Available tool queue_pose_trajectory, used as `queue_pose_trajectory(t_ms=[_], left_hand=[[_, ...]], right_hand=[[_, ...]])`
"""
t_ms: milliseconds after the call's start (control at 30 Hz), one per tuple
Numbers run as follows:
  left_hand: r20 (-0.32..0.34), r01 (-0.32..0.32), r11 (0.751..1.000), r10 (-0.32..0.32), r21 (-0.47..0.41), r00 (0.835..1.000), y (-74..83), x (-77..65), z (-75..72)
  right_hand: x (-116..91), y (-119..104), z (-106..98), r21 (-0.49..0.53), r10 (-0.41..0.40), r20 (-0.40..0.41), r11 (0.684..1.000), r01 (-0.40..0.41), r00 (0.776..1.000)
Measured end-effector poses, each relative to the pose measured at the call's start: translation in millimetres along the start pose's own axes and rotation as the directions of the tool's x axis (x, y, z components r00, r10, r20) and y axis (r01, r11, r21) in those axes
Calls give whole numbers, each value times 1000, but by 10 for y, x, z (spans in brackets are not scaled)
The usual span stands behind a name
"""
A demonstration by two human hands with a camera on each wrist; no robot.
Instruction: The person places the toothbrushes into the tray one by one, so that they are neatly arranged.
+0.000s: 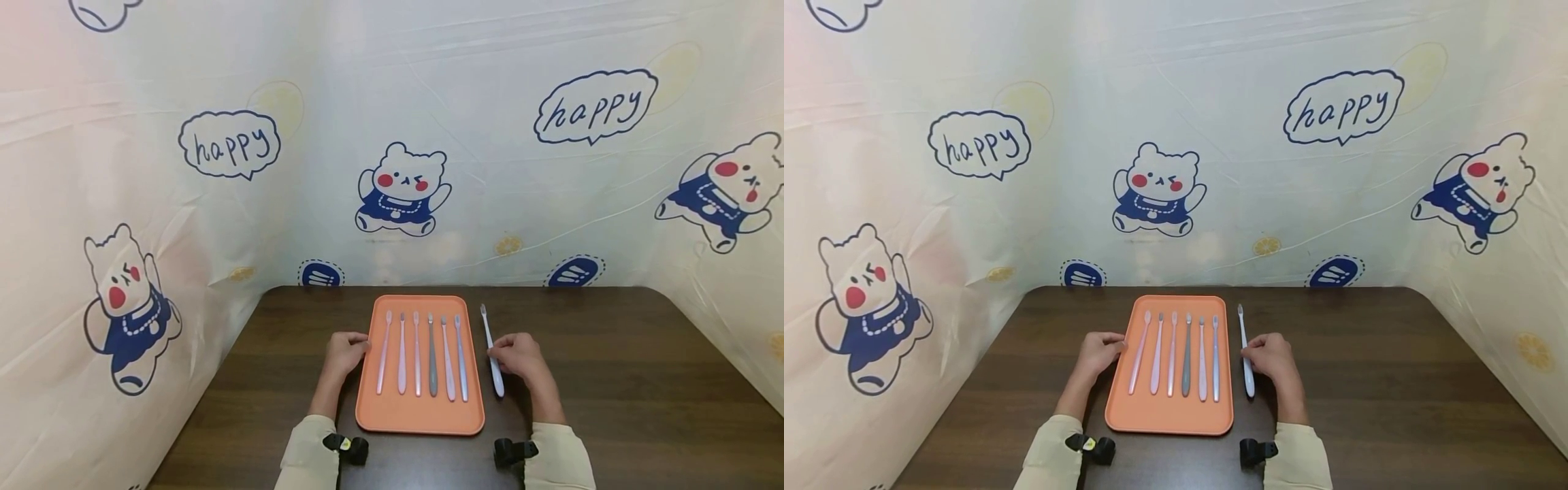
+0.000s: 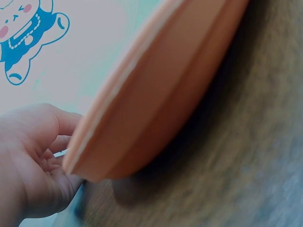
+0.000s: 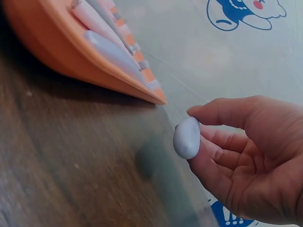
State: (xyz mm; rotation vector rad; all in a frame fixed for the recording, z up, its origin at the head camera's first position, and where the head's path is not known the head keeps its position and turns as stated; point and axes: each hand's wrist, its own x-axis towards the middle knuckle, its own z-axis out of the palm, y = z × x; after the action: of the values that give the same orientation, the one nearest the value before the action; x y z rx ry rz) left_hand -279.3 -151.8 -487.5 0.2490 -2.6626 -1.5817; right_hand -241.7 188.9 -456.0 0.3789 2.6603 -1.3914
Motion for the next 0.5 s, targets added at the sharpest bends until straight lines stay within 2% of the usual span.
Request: queue_pose_trajectory(t_ms=[500], left_hand=[[-2, 5, 1000, -5, 9, 1000, 18, -16, 0]], right_hand=[[-42, -76, -31, 72, -12, 7, 997, 11, 1000]])
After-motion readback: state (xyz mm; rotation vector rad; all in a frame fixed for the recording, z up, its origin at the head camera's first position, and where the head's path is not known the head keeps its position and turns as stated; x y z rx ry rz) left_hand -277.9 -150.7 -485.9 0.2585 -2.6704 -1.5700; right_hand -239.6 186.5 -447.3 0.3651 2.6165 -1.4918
